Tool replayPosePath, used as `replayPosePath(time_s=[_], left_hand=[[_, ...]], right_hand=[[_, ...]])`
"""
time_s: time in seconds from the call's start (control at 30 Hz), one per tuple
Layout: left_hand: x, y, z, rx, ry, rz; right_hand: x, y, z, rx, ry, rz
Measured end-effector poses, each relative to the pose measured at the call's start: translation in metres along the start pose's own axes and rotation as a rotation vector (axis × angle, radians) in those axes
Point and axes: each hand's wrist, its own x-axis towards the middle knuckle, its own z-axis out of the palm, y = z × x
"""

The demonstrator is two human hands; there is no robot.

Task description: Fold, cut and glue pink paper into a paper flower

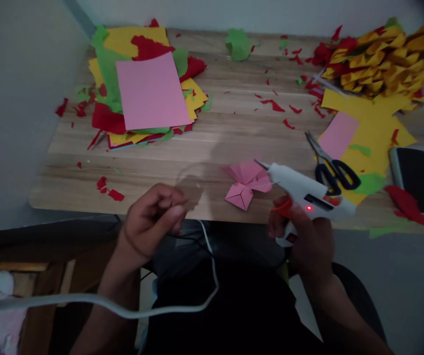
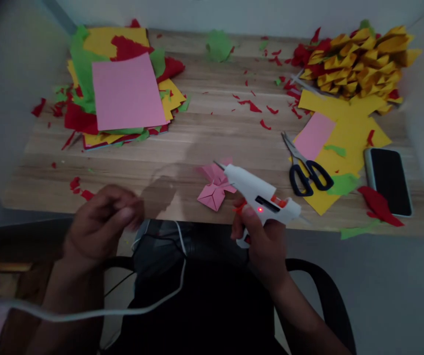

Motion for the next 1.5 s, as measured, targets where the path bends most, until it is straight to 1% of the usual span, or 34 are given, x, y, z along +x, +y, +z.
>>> replayPosePath(time_s=[0.03,0.07,0.1,0.13,0.17,0.23,0.3,0.37,0.43,0.57,0.63,0.73,0.87,1.07,1.23,1.5], left_hand=[[0.016,-0.007,0.007,0.16,-0.011,0.02],[0.031,-0.014,0.014,0.277,-0.05,0.068],[0.044,-0.021,0.022,0.377,-0.156,0.118],[0.054,-0.028,0.029,0.479,-0.23,0.205],[0.061,-0.035,0.037,0.588,-0.255,0.26],[0.067,-0.044,0.049,0.758,-0.238,0.309],[0.066,-0.048,0.058,0.881,-0.184,0.277],[0.064,-0.048,0.063,0.943,-0.145,0.226],[0.062,-0.047,0.066,0.951,-0.123,0.203],[0.062,-0.047,0.067,0.924,-0.098,0.214],[0.062,-0.048,0.067,0.922,-0.091,0.22],[0.062,-0.049,0.066,0.923,-0.093,0.22],[0.061,-0.049,0.066,0.915,-0.096,0.219],[0.061,-0.048,0.066,0.912,-0.098,0.211],[0.061,-0.047,0.067,0.908,-0.1,0.21],[0.062,-0.047,0.066,0.905,-0.101,0.205]], right_hand=[[-0.003,-0.001,-0.005,-0.093,-0.022,0.039],[-0.005,-0.003,-0.01,-0.174,-0.033,0.071],[-0.007,-0.004,-0.014,-0.24,-0.031,0.097],[-0.008,-0.005,-0.018,-0.293,-0.021,0.116],[-0.008,-0.005,-0.022,-0.335,-0.01,0.132],[-0.006,-0.004,-0.03,-0.412,-0.008,0.166],[-0.003,-0.003,-0.035,-0.47,-0.052,0.184],[0.0,-0.003,-0.035,-0.505,-0.094,0.191],[0.003,-0.004,-0.03,-0.515,-0.106,0.209],[0.007,-0.01,-0.017,-0.543,-0.076,0.235],[0.009,-0.012,-0.014,-0.583,-0.098,0.233],[0.011,-0.013,-0.015,-0.653,-0.152,0.233],[0.012,-0.013,-0.018,-0.691,-0.2,0.172],[0.012,-0.013,-0.019,-0.778,-0.201,0.208],[0.013,-0.014,-0.016,-0.819,-0.185,0.129],[0.02,-0.017,-0.014,-0.844,-0.22,0.095]])
